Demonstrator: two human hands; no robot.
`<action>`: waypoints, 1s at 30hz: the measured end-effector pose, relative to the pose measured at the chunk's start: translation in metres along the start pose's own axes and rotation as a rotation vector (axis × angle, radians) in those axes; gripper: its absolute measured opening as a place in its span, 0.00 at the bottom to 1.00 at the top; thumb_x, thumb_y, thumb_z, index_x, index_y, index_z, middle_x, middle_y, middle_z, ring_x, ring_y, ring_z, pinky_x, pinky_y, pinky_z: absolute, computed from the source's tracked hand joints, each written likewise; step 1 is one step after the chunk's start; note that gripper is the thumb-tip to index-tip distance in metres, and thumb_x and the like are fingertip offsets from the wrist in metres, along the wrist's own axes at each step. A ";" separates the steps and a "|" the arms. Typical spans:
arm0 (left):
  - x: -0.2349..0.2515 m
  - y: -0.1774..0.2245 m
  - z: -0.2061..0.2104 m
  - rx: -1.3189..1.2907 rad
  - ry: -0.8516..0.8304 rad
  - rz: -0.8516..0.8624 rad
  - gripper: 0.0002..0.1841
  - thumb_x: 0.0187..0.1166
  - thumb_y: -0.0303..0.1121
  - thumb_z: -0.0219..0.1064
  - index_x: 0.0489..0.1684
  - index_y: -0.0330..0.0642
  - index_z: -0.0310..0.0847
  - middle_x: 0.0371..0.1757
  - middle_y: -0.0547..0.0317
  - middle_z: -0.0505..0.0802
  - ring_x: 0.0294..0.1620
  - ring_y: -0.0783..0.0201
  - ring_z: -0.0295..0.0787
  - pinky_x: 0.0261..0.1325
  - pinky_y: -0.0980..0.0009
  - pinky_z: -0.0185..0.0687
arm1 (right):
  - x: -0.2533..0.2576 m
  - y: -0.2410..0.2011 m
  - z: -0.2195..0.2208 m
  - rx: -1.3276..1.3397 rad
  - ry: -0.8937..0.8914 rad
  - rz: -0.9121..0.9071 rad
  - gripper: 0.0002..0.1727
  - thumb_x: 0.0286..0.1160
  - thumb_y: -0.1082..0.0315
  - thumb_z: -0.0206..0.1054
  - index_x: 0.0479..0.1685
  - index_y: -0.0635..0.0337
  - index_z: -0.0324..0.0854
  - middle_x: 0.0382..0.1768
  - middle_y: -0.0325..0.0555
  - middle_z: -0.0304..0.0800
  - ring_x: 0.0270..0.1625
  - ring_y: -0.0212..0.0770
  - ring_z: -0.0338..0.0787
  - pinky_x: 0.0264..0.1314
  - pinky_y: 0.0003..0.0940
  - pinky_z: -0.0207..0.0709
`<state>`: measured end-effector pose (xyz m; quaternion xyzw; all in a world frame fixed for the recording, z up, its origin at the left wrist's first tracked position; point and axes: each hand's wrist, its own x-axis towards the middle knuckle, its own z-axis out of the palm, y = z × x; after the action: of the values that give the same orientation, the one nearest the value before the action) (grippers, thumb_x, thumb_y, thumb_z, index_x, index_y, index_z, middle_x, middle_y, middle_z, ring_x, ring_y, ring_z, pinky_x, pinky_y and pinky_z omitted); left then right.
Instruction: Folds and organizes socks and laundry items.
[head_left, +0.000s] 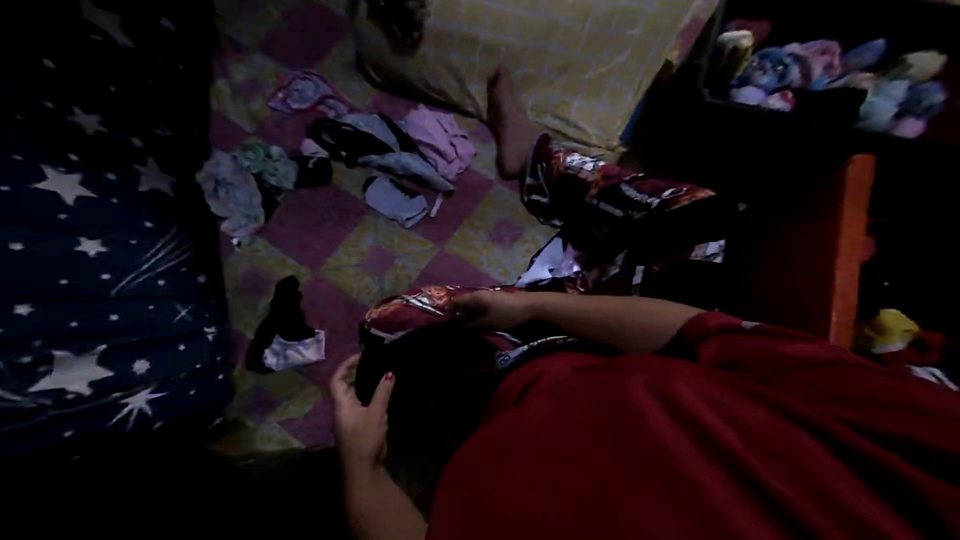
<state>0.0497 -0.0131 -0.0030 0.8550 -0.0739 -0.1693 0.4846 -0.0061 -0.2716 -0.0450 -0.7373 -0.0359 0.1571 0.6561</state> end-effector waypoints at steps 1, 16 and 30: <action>-0.006 0.001 -0.006 0.023 -0.051 -0.021 0.36 0.70 0.23 0.67 0.81 0.27 0.56 0.75 0.37 0.77 0.68 0.66 0.81 0.66 0.72 0.80 | -0.008 -0.007 -0.002 -0.020 -0.067 0.018 0.16 0.83 0.78 0.60 0.65 0.75 0.77 0.52 0.61 0.86 0.49 0.41 0.83 0.55 0.35 0.78; 0.005 0.032 0.015 0.315 0.024 0.200 0.26 0.79 0.33 0.69 0.71 0.22 0.77 0.79 0.22 0.74 0.81 0.33 0.70 0.80 0.47 0.67 | -0.040 0.057 -0.081 -0.870 0.126 0.569 0.27 0.75 0.73 0.72 0.76 0.58 0.80 0.79 0.76 0.68 0.82 0.81 0.63 0.74 0.83 0.55; 0.233 0.069 0.116 0.545 -0.430 0.249 0.23 0.88 0.31 0.59 0.79 0.28 0.70 0.77 0.28 0.78 0.78 0.33 0.74 0.80 0.39 0.66 | -0.061 -0.019 -0.099 0.217 0.719 0.354 0.12 0.90 0.67 0.56 0.42 0.68 0.77 0.30 0.41 0.78 0.32 0.29 0.79 0.40 0.27 0.77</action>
<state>0.2273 -0.2098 -0.0498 0.8820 -0.3202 -0.2589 0.2292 -0.0329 -0.3796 -0.0062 -0.6665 0.3394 0.0030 0.6637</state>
